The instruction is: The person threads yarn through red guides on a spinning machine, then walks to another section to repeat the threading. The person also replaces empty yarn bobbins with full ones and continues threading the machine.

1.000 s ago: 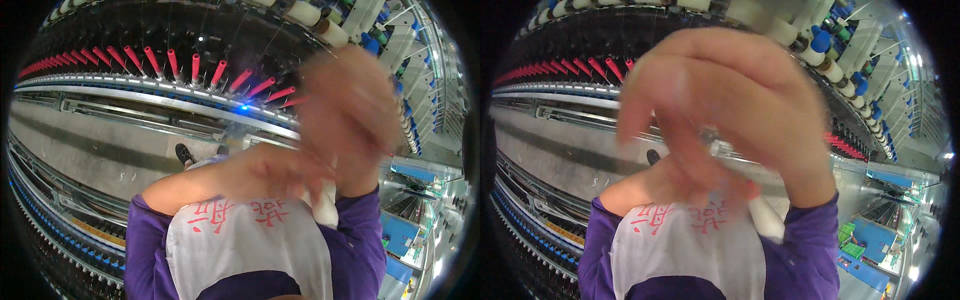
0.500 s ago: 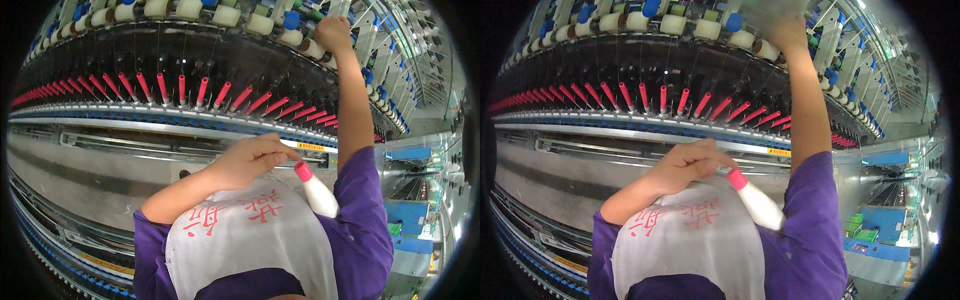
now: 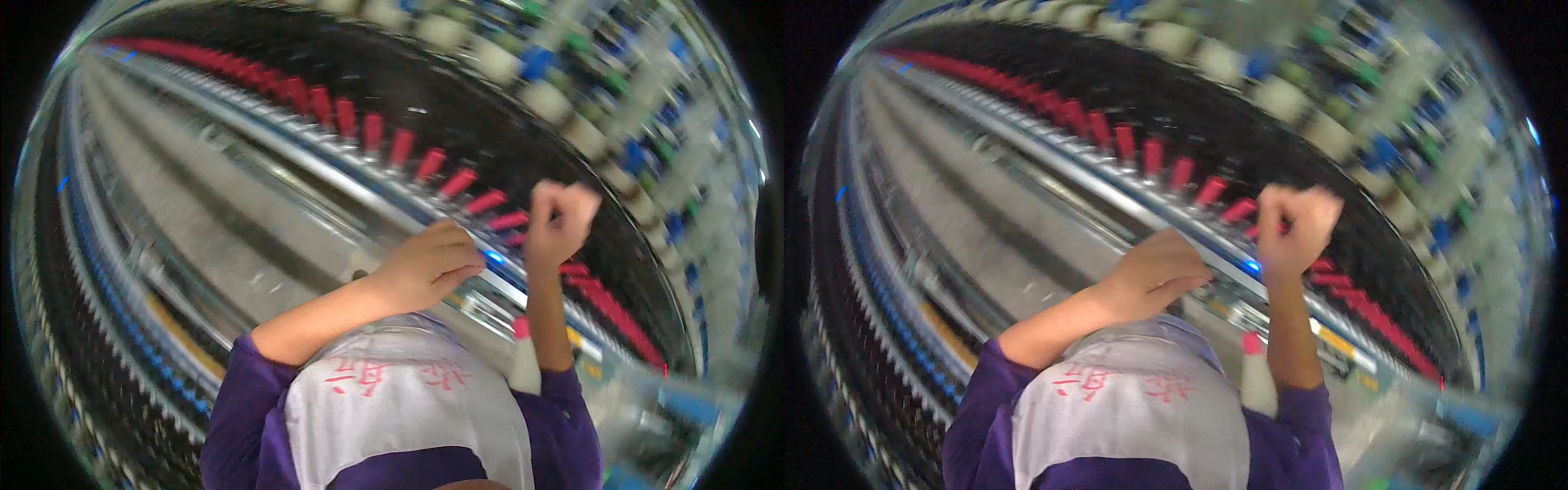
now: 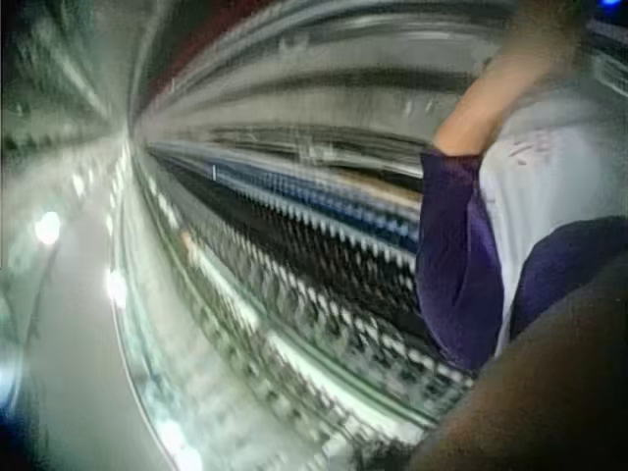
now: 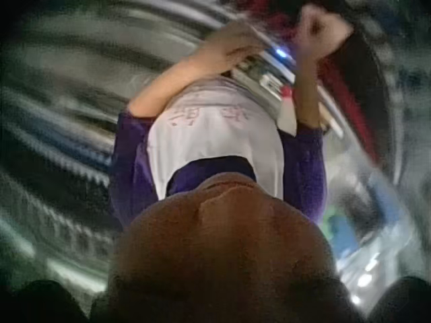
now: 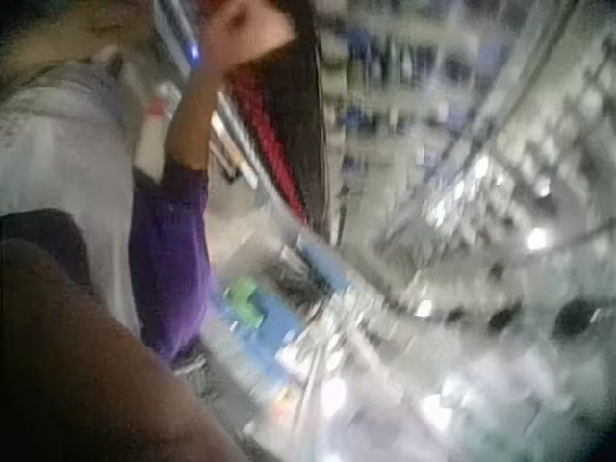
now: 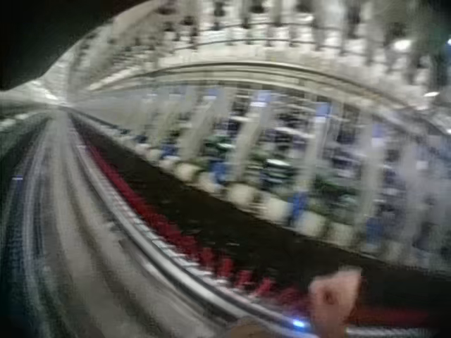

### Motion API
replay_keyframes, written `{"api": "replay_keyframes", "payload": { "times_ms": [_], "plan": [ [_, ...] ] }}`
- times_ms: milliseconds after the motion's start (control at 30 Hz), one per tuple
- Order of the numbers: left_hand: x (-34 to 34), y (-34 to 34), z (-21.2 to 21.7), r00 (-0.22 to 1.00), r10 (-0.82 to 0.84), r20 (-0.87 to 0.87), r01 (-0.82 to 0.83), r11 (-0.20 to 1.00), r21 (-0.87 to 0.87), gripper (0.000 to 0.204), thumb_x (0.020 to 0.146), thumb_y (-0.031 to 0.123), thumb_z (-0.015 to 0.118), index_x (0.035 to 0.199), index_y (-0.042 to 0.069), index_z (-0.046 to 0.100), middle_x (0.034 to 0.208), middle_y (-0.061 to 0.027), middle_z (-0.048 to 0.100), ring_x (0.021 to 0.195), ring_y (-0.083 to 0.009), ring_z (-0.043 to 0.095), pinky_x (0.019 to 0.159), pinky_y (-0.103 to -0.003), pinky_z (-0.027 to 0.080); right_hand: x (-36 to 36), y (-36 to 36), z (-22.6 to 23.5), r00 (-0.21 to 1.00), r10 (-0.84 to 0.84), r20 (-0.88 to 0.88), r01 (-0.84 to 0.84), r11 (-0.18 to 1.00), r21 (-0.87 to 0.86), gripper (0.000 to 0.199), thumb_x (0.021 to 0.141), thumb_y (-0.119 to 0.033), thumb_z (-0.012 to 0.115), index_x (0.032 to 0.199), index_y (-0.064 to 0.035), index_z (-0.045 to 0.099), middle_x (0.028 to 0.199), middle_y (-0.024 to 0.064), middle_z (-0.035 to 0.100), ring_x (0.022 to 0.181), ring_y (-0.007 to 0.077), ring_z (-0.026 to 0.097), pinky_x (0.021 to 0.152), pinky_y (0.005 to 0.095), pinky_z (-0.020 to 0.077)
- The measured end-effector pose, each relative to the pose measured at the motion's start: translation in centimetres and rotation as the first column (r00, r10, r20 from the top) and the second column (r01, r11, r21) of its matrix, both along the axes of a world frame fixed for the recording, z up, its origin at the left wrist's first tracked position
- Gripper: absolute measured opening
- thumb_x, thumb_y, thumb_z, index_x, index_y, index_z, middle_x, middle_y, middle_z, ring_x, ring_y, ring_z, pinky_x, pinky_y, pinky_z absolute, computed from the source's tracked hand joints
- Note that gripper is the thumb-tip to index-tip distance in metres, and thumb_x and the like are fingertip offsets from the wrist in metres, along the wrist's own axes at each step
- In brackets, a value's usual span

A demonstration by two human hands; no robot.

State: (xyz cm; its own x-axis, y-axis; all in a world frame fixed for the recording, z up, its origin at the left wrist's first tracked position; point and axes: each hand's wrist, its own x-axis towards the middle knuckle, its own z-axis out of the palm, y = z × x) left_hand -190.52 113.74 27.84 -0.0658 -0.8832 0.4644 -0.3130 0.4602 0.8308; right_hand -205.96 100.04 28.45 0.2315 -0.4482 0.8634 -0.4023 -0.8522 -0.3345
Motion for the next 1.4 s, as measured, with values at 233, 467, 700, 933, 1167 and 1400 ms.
{"api": "replay_keyframes", "payload": {
  "times_ms": [233,467,700,933,1167,1400],
  "plan": [
    [11.4,12.5,-5.1,0.987,0.153,-0.049,-0.102,0.832,0.545,0.011,0.083,0.01,0.059,0.088,0.002,0.064,0.079,-0.0122,0.059,0.074,-0.0269,0.057,0.067,-0.034,0.045,12.9,12.2,-17.5,-0.238,0.97,-0.048,0.104,0.075,0.992,0.032,0.081,-0.024,0.055,0.107,-0.0073,0.06,0.101,0.018,0.061,0.09,0.0309,0.059,0.079,0.0416,0.0457],
    [27.6,25.4,-6.4,0.924,0.369,-0.105,-0.24,0.769,0.593,0.009,0.076,-0.001,0.059,0.083,-0.004,0.063,0.063,-0.0067,0.054,0.06,-0.0144,0.049,0.056,-0.025,0.038,39.7,20.2,-16.1,0.072,0.947,-0.313,-0.358,0.317,0.878,0.023,0.069,-0.021,0.058,0.086,-0.0084,0.067,0.081,0.0176,0.064,0.076,0.0353,0.061,0.066,0.0459,0.0465],
    [48.4,33.9,-0.6,0.858,0.512,0.04,-0.418,0.652,0.632,0.02,0.073,0.0,0.059,0.091,0.002,0.067,0.077,-0.012,0.062,0.067,-0.0213,0.055,0.062,-0.03,0.044,58.7,30.7,-10.7,-0.464,0.885,-0.038,-0.3,-0.117,0.947,0.033,0.082,-0.026,0.058,0.108,-0.0057,0.059,0.099,0.0187,0.063,0.093,0.0358,0.059,0.078,0.0435,0.0455],
    [70.2,35.5,-2.0,0.77,0.621,0.144,-0.595,0.618,0.515,0.016,0.079,0.008,0.059,0.092,0.003,0.066,0.082,-0.0127,0.064,0.071,-0.027,0.057,0.066,-0.034,0.045,81.1,32.0,-14.7,-0.414,0.885,-0.214,-0.274,0.103,0.956,0.033,0.088,-0.036,0.048,0.108,-0.0113,0.058,0.1,0.0121,0.063,0.09,0.0324,0.059,0.075,0.0404,0.0443],
    [94.4,36.3,-0.3,0.605,0.785,0.136,-0.719,0.465,0.517,0.017,0.076,0.003,0.057,0.09,-0.001,0.065,0.07,-0.0083,0.058,0.069,-0.0158,0.056,0.063,-0.028,0.044,112.4,35.1,-11.9,-0.62,0.785,-0.011,-0.414,-0.315,0.854,0.032,0.088,-0.032,0.047,0.099,-0.005,0.06,0.088,0.015,0.064,0.08,0.0267,0.061,0.072,0.0363,0.0436],
    [116.2,39.7,-1.5,0.434,0.896,-0.096,-0.795,0.431,0.427,0.012,0.081,0.002,0.056,0.091,-0.001,0.064,0.082,-0.0053,0.062,0.072,-0.0136,0.058,0.065,-0.026,0.046,138.2,37.3,-8.9,-0.589,0.803,0.086,-0.166,-0.225,0.96,0.026,0.087,-0.025,0.052,0.105,-0.0082,0.059,0.089,0.0086,0.065,0.078,0.0187,0.06,0.068,0.0332,0.0458]
  ]
}}
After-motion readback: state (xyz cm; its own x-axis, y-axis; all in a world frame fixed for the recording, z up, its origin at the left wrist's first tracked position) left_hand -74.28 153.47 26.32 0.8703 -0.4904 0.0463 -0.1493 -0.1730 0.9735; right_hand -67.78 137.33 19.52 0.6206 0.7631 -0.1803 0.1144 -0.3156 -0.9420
